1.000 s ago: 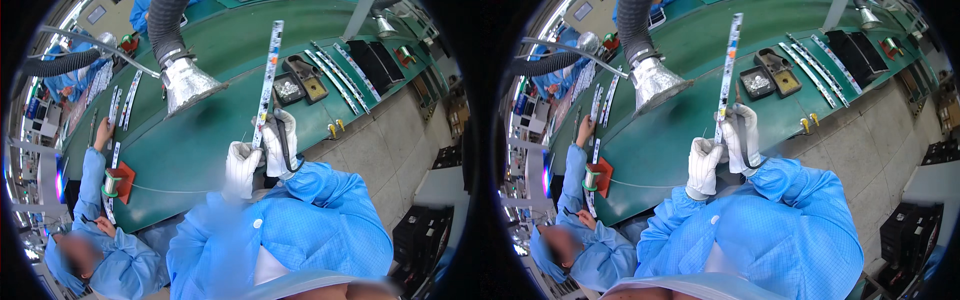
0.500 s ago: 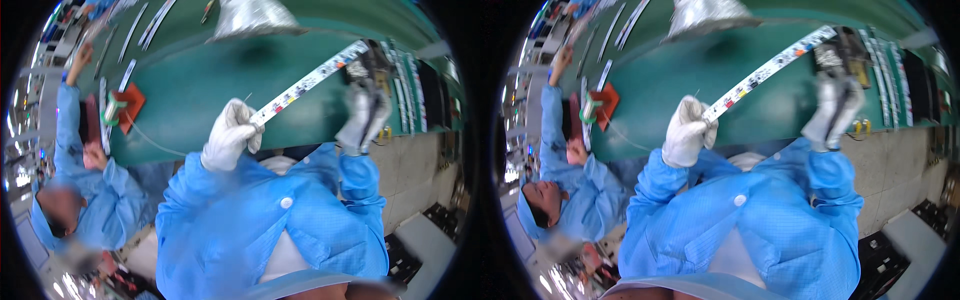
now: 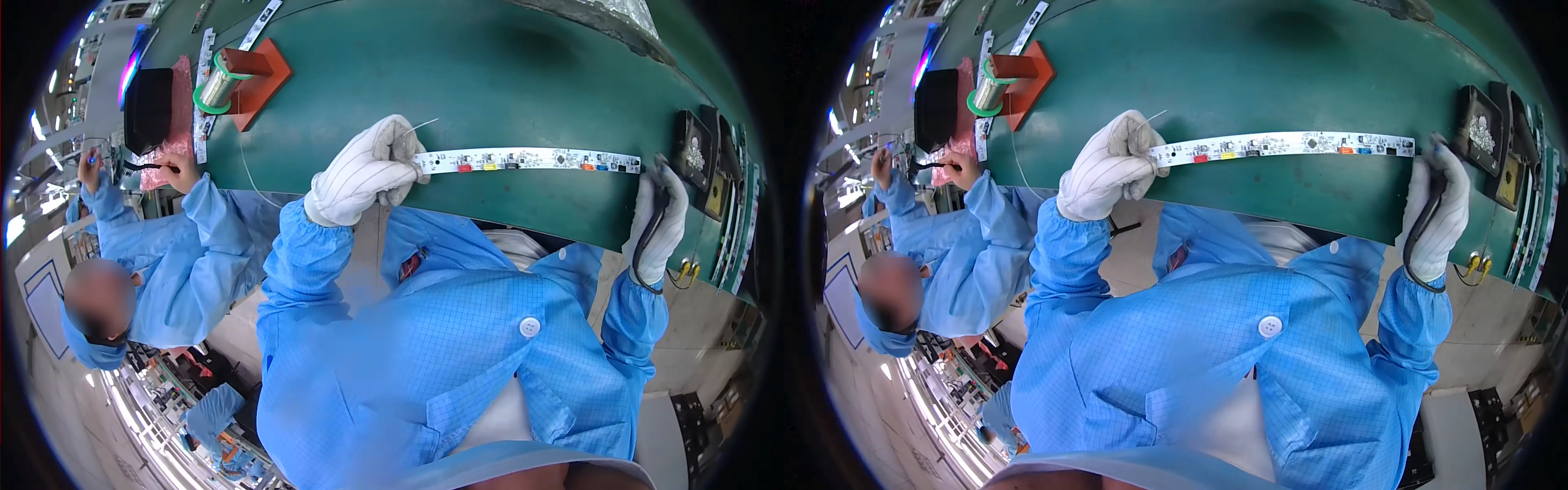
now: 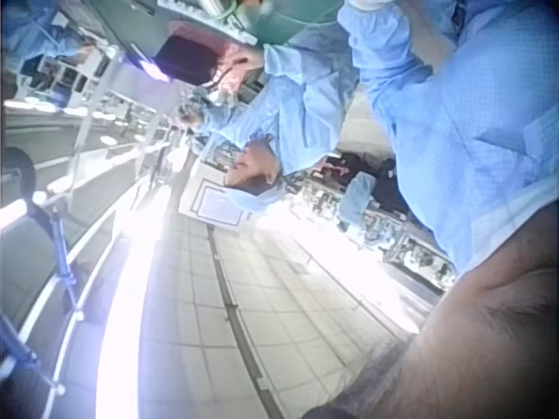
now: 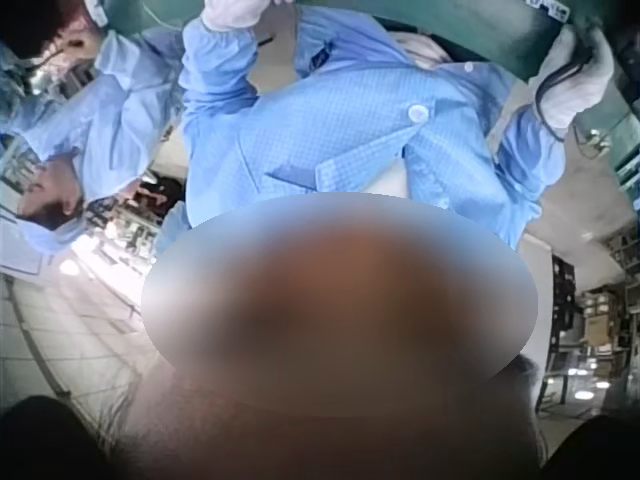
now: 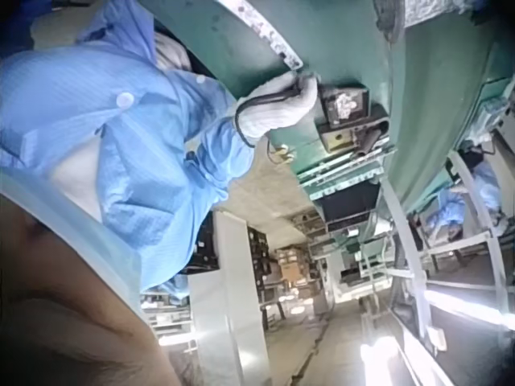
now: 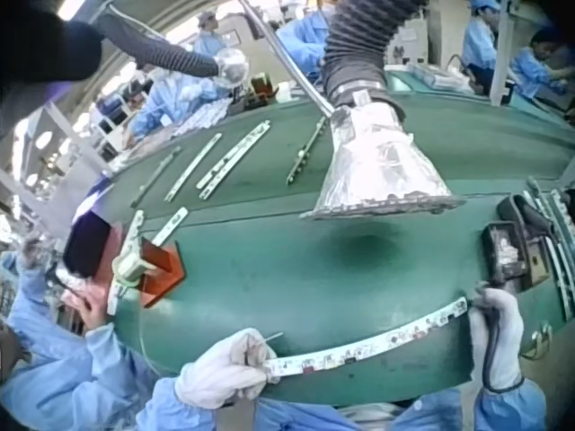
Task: Soldering electronic components onto narrow circuit boards at a manual assembly station.
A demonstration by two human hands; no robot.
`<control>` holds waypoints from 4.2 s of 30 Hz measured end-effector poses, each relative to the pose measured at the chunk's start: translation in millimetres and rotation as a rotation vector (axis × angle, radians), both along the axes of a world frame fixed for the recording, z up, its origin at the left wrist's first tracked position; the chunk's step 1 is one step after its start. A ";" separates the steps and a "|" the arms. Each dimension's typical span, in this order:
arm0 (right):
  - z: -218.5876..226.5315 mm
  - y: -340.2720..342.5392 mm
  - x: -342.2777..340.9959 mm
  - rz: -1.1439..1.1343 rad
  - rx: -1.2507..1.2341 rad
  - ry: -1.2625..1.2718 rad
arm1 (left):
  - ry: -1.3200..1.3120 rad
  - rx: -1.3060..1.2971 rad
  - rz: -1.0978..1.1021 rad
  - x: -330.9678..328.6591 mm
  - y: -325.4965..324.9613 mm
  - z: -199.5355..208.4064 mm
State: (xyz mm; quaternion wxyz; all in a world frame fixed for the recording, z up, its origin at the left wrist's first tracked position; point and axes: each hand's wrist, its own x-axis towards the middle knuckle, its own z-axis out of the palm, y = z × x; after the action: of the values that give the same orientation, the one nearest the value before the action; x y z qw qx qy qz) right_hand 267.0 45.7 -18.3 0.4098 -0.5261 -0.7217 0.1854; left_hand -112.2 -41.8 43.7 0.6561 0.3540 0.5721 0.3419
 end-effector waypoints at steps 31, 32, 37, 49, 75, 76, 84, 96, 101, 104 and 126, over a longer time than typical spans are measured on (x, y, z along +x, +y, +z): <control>52.9 -3.4 -8.2 0.079 0.173 0.032 | 1.164 0.909 0.044 110.6 24.9 -20.9; 57.3 -5.8 -12.1 0.137 0.159 0.098 | 1.212 1.010 0.029 110.9 28.9 -24.8; 49.9 -20.6 -27.7 0.470 0.245 0.127 | 1.259 1.106 -0.049 115.1 41.9 -29.8; 32.3 -35.0 -41.1 0.441 0.285 -0.033 | 1.355 1.121 -0.075 120.7 45.8 -38.6; 24.5 -32.5 -29.4 0.475 0.203 0.165 | 1.319 1.033 -0.086 118.2 38.7 -32.6; 21.6 -33.9 -26.6 0.403 0.201 0.252 | 1.320 1.030 -0.082 116.3 38.7 -33.6; 58.0 -3.3 15.5 -0.129 -0.243 0.518 | 1.275 1.064 -0.051 116.4 36.6 -23.8; 35.0 -17.0 -2.6 -0.070 -0.166 0.424 | 1.326 1.078 0.015 97.1 17.5 -40.1; 28.4 -20.2 -10.4 -0.059 -0.153 0.520 | 1.268 1.025 -0.044 92.1 4.2 -38.5; 22.8 -22.5 -16.1 -0.103 -0.129 0.491 | 1.231 1.064 -0.020 90.0 -0.1 -44.4; -9.7 -57.9 -37.7 0.474 0.250 0.156 | 1.417 1.105 -0.007 110.5 11.7 -61.8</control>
State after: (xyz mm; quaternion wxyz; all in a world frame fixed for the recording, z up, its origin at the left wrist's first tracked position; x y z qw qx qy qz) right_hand 229.3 -12.2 -28.0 0.4710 -0.2720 -0.8082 0.2256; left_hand -1.7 -30.1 -18.0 -0.1138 0.7486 0.5958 0.2678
